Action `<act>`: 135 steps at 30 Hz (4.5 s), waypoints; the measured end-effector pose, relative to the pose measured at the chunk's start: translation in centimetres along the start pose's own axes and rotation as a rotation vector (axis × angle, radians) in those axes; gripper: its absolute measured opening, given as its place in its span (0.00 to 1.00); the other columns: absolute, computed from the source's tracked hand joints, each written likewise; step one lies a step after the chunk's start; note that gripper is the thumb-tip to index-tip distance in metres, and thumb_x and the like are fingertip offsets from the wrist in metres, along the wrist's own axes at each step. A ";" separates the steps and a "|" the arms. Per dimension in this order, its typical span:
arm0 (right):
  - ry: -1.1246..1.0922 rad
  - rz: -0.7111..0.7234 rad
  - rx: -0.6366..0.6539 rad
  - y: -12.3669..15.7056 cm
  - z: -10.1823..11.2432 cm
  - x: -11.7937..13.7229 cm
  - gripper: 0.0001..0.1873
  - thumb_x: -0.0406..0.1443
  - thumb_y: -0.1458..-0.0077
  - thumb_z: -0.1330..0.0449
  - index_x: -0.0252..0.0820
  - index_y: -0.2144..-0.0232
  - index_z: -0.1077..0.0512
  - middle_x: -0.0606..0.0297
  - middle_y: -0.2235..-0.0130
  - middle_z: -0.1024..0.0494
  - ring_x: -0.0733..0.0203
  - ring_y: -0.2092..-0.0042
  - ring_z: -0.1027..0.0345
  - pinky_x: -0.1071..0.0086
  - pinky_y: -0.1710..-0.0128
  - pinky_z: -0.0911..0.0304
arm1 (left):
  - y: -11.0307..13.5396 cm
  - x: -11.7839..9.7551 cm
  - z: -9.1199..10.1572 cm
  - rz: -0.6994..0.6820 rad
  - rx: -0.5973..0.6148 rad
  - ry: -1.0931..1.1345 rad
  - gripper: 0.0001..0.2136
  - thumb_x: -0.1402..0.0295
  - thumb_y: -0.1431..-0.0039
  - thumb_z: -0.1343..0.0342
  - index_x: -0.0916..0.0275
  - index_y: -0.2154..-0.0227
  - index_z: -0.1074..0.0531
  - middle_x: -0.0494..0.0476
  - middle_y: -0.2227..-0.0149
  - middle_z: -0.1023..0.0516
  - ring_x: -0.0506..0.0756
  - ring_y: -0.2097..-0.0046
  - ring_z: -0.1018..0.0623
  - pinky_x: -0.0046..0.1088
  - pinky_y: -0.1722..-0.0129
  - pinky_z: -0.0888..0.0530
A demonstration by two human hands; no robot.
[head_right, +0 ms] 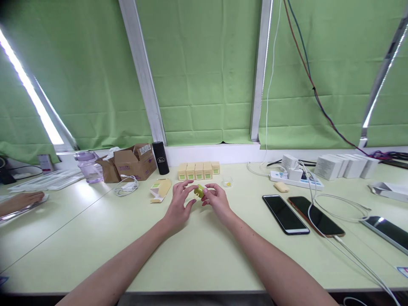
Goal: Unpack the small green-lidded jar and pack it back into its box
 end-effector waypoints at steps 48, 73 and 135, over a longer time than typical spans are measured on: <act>1.514 0.042 -0.425 -3.3 11.1 1.6 0.24 0.32 0.38 0.42 0.46 0.40 0.27 0.44 0.39 0.33 0.35 0.36 0.46 0.50 0.42 0.44 | 0.4 5.9 -0.5 0.487 -0.117 0.231 0.14 0.63 0.38 0.38 0.53 0.50 0.22 0.58 0.48 0.21 0.61 0.44 0.29 0.38 0.49 0.27; -0.209 -0.061 0.225 -1.4 1.0 1.2 0.22 0.45 0.57 0.23 0.47 0.67 0.31 0.63 0.54 0.16 0.47 0.48 0.20 0.45 0.40 0.33 | 1.1 9.2 -0.5 0.666 -0.248 0.474 0.24 0.46 0.42 0.38 0.62 0.54 0.22 0.63 0.53 0.19 0.60 0.49 0.22 0.35 0.53 0.26; 0.111 0.073 0.130 -0.8 -0.8 -0.3 0.30 0.51 0.63 0.20 0.43 0.68 0.32 0.67 0.63 0.22 0.57 0.59 0.24 0.61 0.63 0.21 | 0.5 5.8 -2.0 0.513 -0.021 0.580 0.22 0.47 0.40 0.38 0.61 0.57 0.20 0.62 0.54 0.19 0.60 0.52 0.21 0.35 0.53 0.24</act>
Point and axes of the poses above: each hand's wrist, its own y-axis away from the middle knuckle, its own z-axis out of the back of the hand, x = y × z, the point moved 9 cm from there along -y, towards the middle knuckle
